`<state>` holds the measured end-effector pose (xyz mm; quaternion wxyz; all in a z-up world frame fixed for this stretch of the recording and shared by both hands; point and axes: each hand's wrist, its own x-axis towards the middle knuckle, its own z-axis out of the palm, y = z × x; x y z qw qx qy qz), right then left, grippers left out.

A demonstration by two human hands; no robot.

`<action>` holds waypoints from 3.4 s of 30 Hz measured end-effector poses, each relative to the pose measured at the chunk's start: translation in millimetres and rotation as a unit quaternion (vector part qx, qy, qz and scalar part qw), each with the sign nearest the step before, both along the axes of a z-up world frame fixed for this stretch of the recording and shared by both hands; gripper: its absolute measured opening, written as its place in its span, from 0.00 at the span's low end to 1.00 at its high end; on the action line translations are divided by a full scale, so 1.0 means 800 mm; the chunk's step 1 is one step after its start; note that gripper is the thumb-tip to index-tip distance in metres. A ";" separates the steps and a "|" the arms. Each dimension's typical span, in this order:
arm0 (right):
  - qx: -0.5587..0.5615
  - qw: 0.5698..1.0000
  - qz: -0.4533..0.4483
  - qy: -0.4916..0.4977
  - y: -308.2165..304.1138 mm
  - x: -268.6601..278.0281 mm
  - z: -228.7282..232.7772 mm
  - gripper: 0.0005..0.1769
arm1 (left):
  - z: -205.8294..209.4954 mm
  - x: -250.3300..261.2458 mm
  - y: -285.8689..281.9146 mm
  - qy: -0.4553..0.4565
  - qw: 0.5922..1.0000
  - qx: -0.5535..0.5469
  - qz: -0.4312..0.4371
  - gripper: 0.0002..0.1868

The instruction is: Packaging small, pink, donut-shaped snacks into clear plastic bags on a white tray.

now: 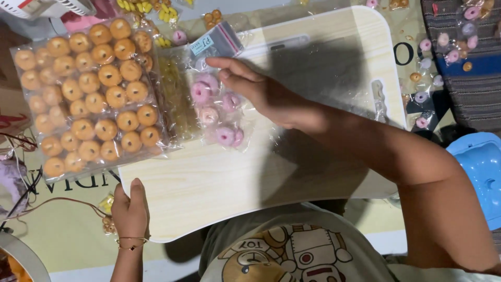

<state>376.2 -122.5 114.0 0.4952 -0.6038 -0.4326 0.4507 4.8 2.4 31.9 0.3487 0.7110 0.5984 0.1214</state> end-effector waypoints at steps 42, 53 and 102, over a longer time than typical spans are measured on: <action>-0.237 0.561 -0.725 -0.322 -0.495 0.038 -0.392 0.26 | -0.031 -0.032 0.004 -0.008 0.999 0.033 -0.041 0.18; -0.536 0.599 -0.563 -0.193 -0.563 0.173 -0.465 0.20 | -0.112 -0.062 0.052 -0.140 0.985 0.066 -0.082 0.18; 0.226 0.908 -0.138 0.325 -0.260 0.115 0.000 0.48 | -0.033 -0.063 0.049 -0.296 0.929 -0.118 0.187 0.27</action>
